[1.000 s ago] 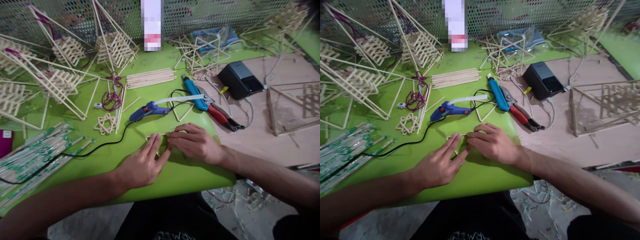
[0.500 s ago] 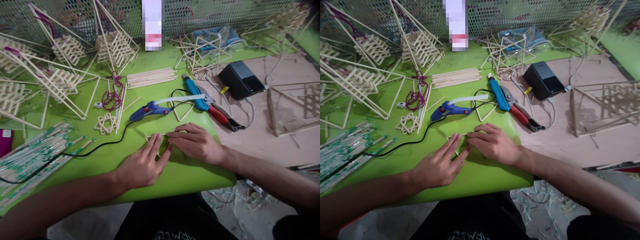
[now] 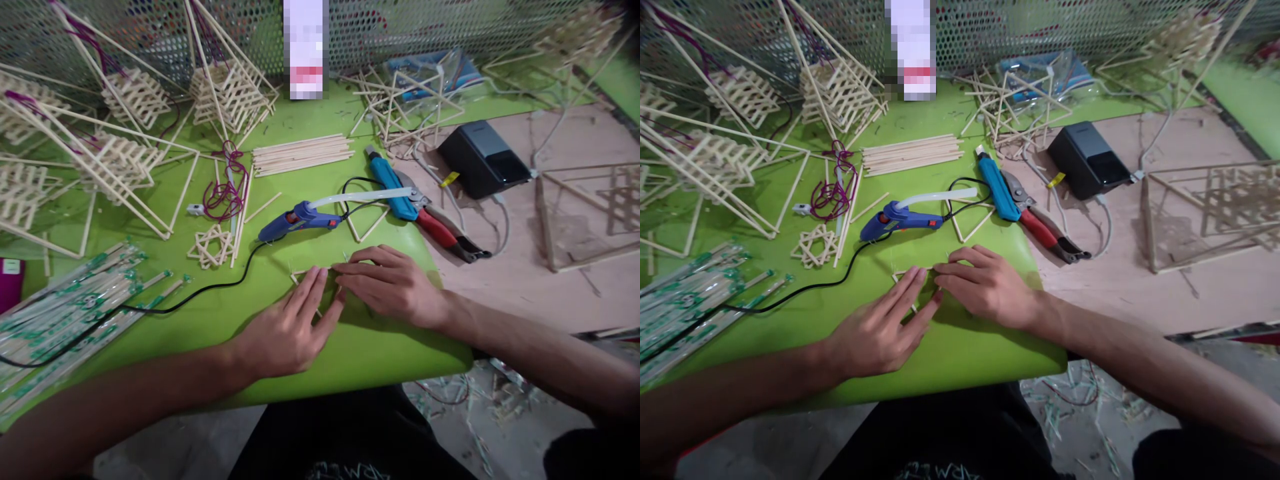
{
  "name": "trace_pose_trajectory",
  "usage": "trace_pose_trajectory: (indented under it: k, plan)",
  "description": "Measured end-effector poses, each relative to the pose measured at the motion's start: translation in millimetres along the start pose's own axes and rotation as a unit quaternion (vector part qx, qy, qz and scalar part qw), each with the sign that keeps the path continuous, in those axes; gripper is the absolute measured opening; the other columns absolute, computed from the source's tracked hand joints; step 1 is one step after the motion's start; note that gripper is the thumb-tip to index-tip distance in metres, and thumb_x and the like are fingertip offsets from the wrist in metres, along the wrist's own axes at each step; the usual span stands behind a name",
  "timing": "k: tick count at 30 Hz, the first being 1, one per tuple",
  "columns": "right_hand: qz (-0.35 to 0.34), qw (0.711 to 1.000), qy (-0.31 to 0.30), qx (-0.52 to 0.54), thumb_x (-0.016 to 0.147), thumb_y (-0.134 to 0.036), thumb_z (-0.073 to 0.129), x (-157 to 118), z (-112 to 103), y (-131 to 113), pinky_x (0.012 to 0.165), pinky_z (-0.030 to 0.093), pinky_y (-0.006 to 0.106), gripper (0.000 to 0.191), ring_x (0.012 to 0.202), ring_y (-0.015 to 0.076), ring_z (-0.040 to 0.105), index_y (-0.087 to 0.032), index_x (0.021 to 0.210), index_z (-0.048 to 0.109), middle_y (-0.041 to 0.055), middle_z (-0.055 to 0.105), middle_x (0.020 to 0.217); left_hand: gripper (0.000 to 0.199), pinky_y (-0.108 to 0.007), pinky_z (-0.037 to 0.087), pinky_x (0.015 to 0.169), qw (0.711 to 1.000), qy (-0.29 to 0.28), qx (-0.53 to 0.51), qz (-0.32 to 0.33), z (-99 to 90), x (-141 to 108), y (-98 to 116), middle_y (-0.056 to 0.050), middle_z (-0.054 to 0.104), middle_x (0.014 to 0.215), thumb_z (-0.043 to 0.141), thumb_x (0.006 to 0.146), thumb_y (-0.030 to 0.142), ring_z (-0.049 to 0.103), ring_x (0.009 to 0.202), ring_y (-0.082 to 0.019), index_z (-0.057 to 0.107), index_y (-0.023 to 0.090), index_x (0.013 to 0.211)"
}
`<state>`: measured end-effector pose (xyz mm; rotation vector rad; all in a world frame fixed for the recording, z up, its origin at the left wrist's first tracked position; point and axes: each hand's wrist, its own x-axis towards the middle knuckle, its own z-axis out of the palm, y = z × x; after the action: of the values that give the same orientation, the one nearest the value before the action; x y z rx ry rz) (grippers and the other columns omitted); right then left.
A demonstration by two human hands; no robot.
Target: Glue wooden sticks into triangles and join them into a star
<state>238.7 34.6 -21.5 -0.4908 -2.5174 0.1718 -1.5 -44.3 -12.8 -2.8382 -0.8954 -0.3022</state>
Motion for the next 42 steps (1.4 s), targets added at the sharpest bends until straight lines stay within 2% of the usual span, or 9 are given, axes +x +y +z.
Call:
trace_pose_trajectory:
  k: [8,16,19,26,29,32,37,40,42]
  plan:
    - [0.001,1.0,0.001,-0.005,0.089,-0.008,0.064,-0.1,-0.7,-0.4,0.078,0.054,0.035,0.022,0.103,0.0218,0.064,-0.015,0.11,0.068,0.0056,0.075,0.113,0.06,-0.047,0.051,0.106,1.0,0.012,0.007,0.007,-0.1,1.8,-0.7,-0.038,0.05,0.137,0.059,0.094,0.036,0.043,0.136,-0.046,0.05,-0.003,0.139]
    - [-0.005,1.0,0.003,-0.002,0.088,-0.006,0.064,-2.0,0.2,0.7,0.079,0.056,0.036,0.024,0.105,0.0222,0.064,-0.014,0.109,0.068,0.0071,0.074,0.115,0.053,-0.041,0.061,0.094,0.991,0.071,0.097,0.055,-8.4,0.3,2.3,-0.029,0.068,0.116,0.061,0.096,0.041,0.067,0.113,-0.039,0.065,-0.007,0.119]
    - [-0.008,1.0,0.008,-0.003,0.086,-0.006,0.066,-2.6,-1.5,1.2,0.079,0.057,0.037,0.026,0.105,0.0231,0.065,-0.014,0.11,0.068,0.0072,0.074,0.118,0.049,-0.039,0.063,0.089,0.986,0.08,0.117,0.083,-13.1,0.1,1.6,-0.025,0.072,0.11,0.061,0.097,0.04,0.071,0.106,-0.035,0.067,-0.005,0.116]
    - [0.059,0.997,0.046,-0.029,0.085,-0.012,0.072,-0.4,-15.3,8.6,0.082,0.058,0.037,0.019,0.089,0.0195,0.066,-0.016,0.103,0.07,0.0066,0.075,0.099,0.042,-0.037,0.065,0.086,0.982,0.087,0.104,0.129,-25.6,-5.2,-11.5,-0.019,0.075,0.106,0.066,0.094,0.036,0.074,0.1,-0.031,0.069,-0.001,0.113]
    - [0.087,0.994,0.046,-0.047,0.086,-0.014,0.072,-0.1,-17.4,11.9,0.078,0.056,0.035,0.014,0.084,0.0184,0.065,-0.019,0.099,0.07,0.005,0.073,0.093,0.036,-0.035,0.064,0.087,0.984,0.1,0.07,0.129,-23.0,-12.4,-18.5,-0.015,0.076,0.105,0.07,0.092,0.032,0.074,0.099,-0.027,0.071,0.001,0.11]
    - [0.09,0.994,0.035,-0.055,0.086,-0.016,0.072,-0.7,-16.3,12.5,0.074,0.054,0.034,0.011,0.081,0.0174,0.063,-0.018,0.097,0.07,0.0043,0.072,0.089,0.032,-0.033,0.063,0.084,0.989,0.115,0.03,0.086,-16.1,-18.3,-22.3,-0.011,0.076,0.104,0.072,0.09,0.029,0.072,0.097,-0.023,0.071,0.004,0.11]
    - [0.077,0.995,0.013,-0.068,0.09,-0.018,0.068,-2.4,-15.8,12.0,0.075,0.053,0.033,0.006,0.078,0.016,0.062,-0.019,0.095,0.07,0.0033,0.072,0.086,0.021,-0.029,0.056,0.064,0.99,0.114,-0.024,0.079,-12.5,-23.0,-25.0,-0.005,0.071,0.086,0.069,0.09,0.021,0.066,0.074,-0.015,0.07,0.009,0.107]
    - [0.081,0.99,-0.005,-0.118,0.093,-0.02,0.064,-2.7,-19.0,17.2,0.071,0.052,0.032,0.006,0.076,0.0164,0.061,-0.019,0.094,0.07,0.0032,0.071,0.083,0.022,-0.027,0.045,0.05,0.99,0.105,-0.047,0.085,-16.1,-24.8,-27.2,0.001,0.06,0.07,0.062,0.091,0.013,0.055,0.057,-0.011,0.068,0.007,0.111]
    - [0.096,0.982,-0.015,-0.163,0.095,-0.021,0.06,-1.9,-22.6,22.8,0.07,0.05,0.033,0.011,0.078,0.0178,0.06,-0.018,0.099,0.069,0.0049,0.07,0.086,0.023,-0.028,0.04,0.048,0.99,0.099,-0.05,0.09,-18.3,-25.3,-28.5,0.002,0.055,0.066,0.06,0.09,0.011,0.05,0.054,-0.011,0.067,0.007,0.112]
